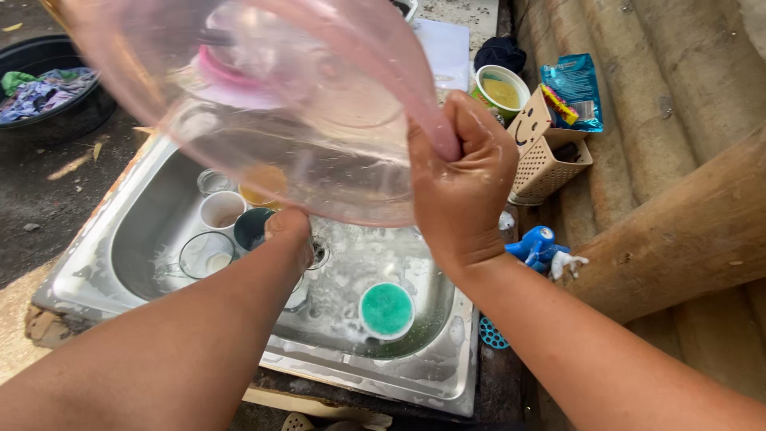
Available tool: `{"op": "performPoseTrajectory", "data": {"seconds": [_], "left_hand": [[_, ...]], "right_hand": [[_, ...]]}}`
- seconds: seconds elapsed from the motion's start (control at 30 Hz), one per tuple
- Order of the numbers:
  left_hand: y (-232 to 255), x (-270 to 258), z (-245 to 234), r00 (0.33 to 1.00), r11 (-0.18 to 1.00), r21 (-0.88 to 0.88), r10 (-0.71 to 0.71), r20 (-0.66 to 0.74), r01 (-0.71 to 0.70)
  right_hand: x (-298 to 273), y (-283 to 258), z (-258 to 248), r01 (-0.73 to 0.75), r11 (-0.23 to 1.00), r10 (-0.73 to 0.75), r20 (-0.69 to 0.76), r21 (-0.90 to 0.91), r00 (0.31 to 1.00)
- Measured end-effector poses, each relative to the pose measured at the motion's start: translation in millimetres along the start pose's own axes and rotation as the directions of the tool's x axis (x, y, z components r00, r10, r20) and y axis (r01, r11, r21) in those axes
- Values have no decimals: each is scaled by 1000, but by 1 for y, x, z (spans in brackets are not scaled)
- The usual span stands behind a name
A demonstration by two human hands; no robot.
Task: The person washes a large bowl, several glasses, and small cups by hand using a sponge and soapy water at an outdoor sink before rinsing them under a running faucet.
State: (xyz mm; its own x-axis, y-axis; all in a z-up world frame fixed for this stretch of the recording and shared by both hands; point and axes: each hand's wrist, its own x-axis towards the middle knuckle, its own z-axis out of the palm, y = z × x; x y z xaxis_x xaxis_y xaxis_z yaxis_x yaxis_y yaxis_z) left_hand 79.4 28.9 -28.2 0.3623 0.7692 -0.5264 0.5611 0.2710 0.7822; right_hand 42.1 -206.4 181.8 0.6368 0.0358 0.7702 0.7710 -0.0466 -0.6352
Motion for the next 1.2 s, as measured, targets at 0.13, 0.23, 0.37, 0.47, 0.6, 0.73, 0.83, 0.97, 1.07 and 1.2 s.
{"op": "performPoseTrajectory", "data": {"seconds": [0.13,0.23,0.37,0.47,0.6,0.73,0.83,0.97,1.07,1.2], "left_hand": [[7,-24,-24,989,985,170,-14,146,-11],[6,-34,-48,848,993,118,-39,528,-27],[9,-44,-68,802,997,62,4,598,-51],[12,-57,-75,810,971,2,197,552,-238],[15,-83,-100,813,739,350,471,342,-576],[9,-100,-129,780,488,655,568,263,-577],[-2,-99,-140,833,375,769,424,356,-519],[-10,-87,-136,877,274,836,234,421,-475],[-21,-76,-133,896,295,847,203,396,-441],[-46,-43,-124,929,460,807,179,323,-369]], "right_hand": [[-2,69,-7,-342,926,375,-287,160,882],[13,119,-28,-675,419,897,-159,607,414],[36,170,-12,-762,-144,976,217,632,-5],[43,206,13,-762,-315,932,336,565,-136],[54,255,45,-722,-343,934,296,601,-198],[68,309,53,-645,-173,973,27,744,-231],[60,335,38,-654,-70,958,-131,753,-253],[58,341,42,-748,-172,982,55,641,-178],[45,327,40,-818,-175,984,116,548,-133],[-7,317,24,-818,-300,952,206,491,-226]]}}
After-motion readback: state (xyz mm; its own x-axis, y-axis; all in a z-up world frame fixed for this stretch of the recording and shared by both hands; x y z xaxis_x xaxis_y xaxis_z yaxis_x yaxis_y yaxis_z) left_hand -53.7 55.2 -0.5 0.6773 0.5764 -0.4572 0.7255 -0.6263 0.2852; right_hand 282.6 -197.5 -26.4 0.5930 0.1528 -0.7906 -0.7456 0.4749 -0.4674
